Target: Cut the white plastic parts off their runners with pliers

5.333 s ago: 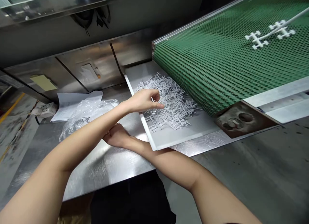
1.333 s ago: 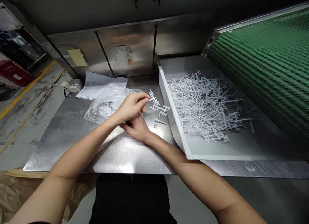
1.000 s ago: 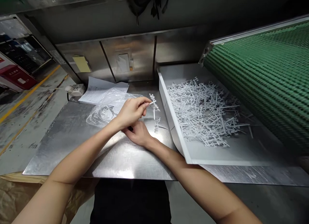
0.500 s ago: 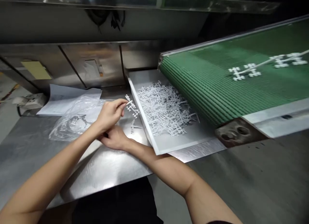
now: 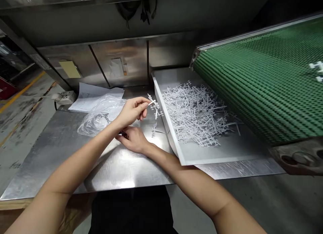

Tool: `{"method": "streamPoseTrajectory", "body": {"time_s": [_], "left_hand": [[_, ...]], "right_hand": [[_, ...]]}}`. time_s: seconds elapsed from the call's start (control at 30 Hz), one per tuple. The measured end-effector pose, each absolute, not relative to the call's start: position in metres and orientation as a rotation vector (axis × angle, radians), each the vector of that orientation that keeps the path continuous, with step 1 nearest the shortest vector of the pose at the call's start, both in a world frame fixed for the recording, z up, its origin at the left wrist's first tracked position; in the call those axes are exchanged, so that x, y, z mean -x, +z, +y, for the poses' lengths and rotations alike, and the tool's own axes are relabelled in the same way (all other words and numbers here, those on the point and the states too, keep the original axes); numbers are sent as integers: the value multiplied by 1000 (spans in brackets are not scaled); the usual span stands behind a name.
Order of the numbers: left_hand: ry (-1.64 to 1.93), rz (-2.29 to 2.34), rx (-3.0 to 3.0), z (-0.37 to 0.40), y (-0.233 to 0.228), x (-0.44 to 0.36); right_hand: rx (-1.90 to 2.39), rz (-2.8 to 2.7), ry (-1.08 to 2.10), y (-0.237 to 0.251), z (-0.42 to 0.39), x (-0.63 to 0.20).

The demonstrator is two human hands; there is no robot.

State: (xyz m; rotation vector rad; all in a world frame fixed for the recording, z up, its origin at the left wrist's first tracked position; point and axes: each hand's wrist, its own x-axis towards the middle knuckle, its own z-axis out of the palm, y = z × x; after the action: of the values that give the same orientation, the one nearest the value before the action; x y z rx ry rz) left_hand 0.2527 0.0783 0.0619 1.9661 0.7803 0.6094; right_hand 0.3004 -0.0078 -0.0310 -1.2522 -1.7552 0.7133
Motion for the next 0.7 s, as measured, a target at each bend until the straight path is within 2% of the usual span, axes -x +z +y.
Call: {"method": "streamPoseTrajectory", "body": {"time_s": [0.23,0.53,0.7], "left_hand": [[459,1026,-2781,88,62,-263],[385,964,-2889,96,81,-258],[3,688,-3131,105,81,-274]], "right_hand": [[1259,-1773,704,-32,-7,-301],[1226,-1746,746,-26,-11,-301],[1240,-1744,746,-26,-11,-301]]}}
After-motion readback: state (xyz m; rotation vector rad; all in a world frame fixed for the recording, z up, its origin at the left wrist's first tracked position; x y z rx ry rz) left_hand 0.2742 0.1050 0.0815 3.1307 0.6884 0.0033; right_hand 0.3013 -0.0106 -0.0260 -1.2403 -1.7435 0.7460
